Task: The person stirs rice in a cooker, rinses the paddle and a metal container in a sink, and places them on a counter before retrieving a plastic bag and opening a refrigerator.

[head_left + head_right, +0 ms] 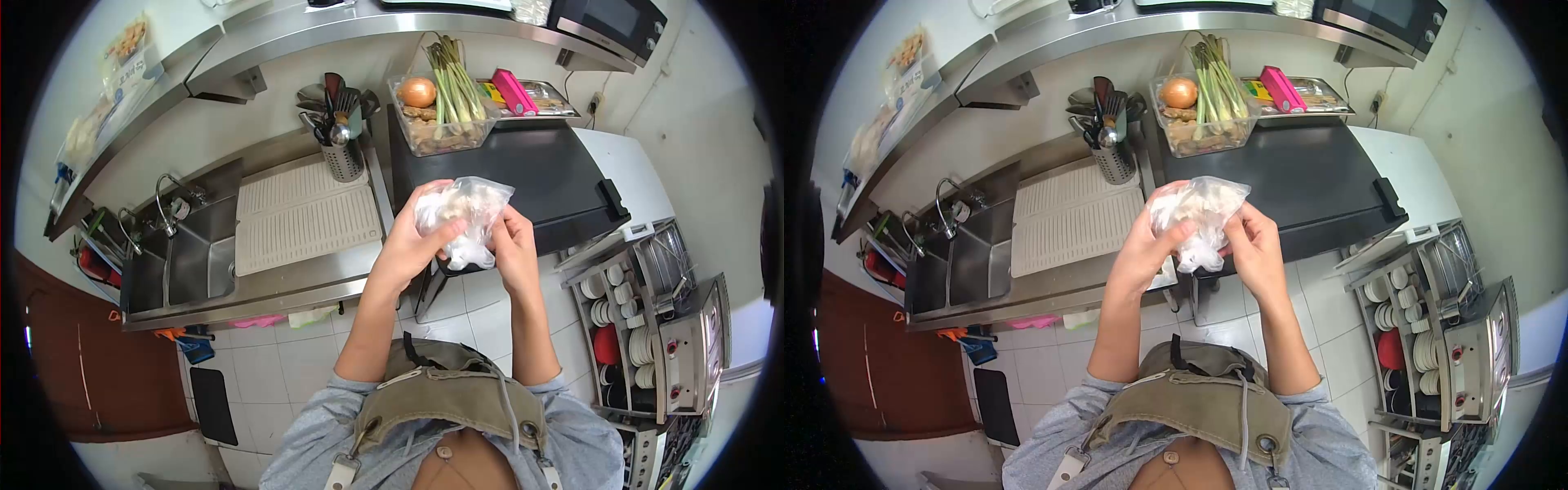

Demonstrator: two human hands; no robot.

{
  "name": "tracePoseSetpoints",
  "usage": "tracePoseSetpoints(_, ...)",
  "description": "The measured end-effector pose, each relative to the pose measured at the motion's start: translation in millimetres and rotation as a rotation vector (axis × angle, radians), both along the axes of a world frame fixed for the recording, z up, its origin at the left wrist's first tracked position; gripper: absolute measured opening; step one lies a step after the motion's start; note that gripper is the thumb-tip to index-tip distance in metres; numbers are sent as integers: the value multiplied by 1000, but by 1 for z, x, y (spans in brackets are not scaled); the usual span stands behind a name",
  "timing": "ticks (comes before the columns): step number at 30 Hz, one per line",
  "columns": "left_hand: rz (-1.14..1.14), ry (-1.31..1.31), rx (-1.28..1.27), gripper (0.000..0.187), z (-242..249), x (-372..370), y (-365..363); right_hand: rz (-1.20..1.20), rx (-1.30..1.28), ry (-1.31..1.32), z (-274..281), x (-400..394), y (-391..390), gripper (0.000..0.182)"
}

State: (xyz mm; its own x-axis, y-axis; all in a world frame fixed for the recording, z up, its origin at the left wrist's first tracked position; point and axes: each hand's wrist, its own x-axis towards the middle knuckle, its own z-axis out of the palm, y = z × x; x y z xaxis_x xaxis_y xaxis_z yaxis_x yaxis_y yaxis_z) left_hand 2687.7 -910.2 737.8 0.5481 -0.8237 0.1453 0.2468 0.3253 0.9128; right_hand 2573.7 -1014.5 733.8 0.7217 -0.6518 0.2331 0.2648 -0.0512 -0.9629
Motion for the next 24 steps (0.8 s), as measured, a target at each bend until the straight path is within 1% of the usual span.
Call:
tracePoseSetpoints(1, -1, -139, -11, 35, 1, -2, -2, -8, 2, -1, -1, -5, -1, 26)
tracePoseSetpoints(2, -90, -52, -6, 32, -5, 2, -3, 30, -12, 29, -1, -11, -3, 27)
tracePoseSetpoints(3, -96, -52, -11, 32, -8, 4, -4, 71, -30, 58, -1, -17, -4, 29)
tracePoseSetpoints(4, -120, -45, 26, 30, -11, 5, -5, 52, 16, 67, 3, -21, -2, 31)
tracePoseSetpoints(5, -144, -36, 61, 28, -12, 4, -7, 49, 8, 68, 3, -24, -2, 31)
tracePoseSetpoints(6, -103, 14, 16, 19, -12, -2, -10, 32, 38, 67, 3, -27, -2, 31)
tracePoseSetpoints(9, -172, 98, 14, 22, -13, -7, -12, 22, 59, 51, 8, -37, -1, 33)
tracePoseSetpoints(12, -236, 167, -18, 24, -17, -10, -15, 0, -9, 44, 9, -45, -1, 34)
tracePoseSetpoints(14, -277, 240, -54, 24, -24, -12, -18, 24, -218, 39, 7, -50, -5, 32)
tracePoseSetpoints(15, -277, 246, -55, 24, -32, -10, -20, 24, -218, 45, 8, -50, -4, 32)
tracePoseSetpoints(17, -271, 339, -211, 24, -48, -5, -18, 26, 156, -120, 12, -46, 2, 28)
tracePoseSetpoints(18, -195, 328, -229, 26, -49, -1, -12, 55, 159, -123, 3, -43, -3, 26)
tracePoseSetpoints(19, -121, 313, -248, 29, -48, 6, -4, 21, 150, -92, -13, -35, -9, 24)
tracePoseSetpoints(21, 86, 321, -244, 36, -40, 17, 18, -171, -284, 219, -45, -26, -12, 19)
tracePoseSetpoints(22, 121, 244, -279, 35, -50, 32, 26, -242, -661, 316, -59, -24, -12, 13)
tracePoseSetpoints(23, 119, 243, -284, 35, -48, 39, 34, -311, -978, 352, -69, -23, -6, 8)
tracePoseSetpoints(24, 226, 257, -239, 34, -45, 43, 42, -336, -1010, 326, -76, -22, 2, 5)
